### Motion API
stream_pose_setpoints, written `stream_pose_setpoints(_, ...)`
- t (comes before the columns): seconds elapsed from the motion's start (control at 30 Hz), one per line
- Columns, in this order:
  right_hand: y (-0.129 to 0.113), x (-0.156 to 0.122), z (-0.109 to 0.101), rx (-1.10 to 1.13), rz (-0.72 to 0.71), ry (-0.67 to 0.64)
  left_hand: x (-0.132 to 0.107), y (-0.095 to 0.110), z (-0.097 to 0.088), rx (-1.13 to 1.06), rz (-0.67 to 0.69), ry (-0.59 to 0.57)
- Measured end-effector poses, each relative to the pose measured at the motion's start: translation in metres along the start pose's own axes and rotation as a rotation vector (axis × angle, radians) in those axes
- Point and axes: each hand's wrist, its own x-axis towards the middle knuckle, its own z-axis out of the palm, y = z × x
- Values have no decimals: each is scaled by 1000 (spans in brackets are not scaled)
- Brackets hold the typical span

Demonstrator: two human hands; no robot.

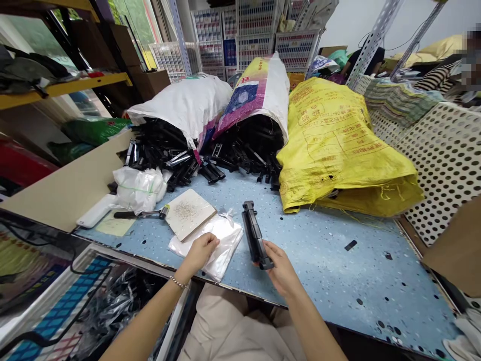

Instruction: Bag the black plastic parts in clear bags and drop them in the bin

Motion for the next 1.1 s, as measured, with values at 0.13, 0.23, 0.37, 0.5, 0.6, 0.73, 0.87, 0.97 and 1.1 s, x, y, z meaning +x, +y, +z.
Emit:
stream_pose_setpoints(0.13,7,13,24,144,20,-77,-2,-3,2,-66,5,30)
stream_pose_setpoints(0.23,12,21,31,236,48,-107,-3,-6,3,-82,30,41)
stream_pose_setpoints(0.37,19,27,36,326,58,-125,-6,-6,6,-59,82,26)
stream_pose_setpoints(0.5,28,36,54,401,49,-120,-10,-2,4,20,136,36)
stream_pose_setpoints(0.6,34,41,70,368,24,-73,-14,2,-7,213,233,86)
stream_pose_setpoints(0.73,35,25,65,353,25,-58,-11,2,-27,632,399,149)
stream_pose_setpoints(0.87,41,-14,37,363,419,-236,-9,-2,-33,516,472,86)
stream_pose_setpoints(0.97,49,-29,27,472,737,-365,-15,-3,-33,414,491,37)
stream_pose_setpoints(1.1,57,-20,35,560,776,-421,-39,6,-35,382,488,70)
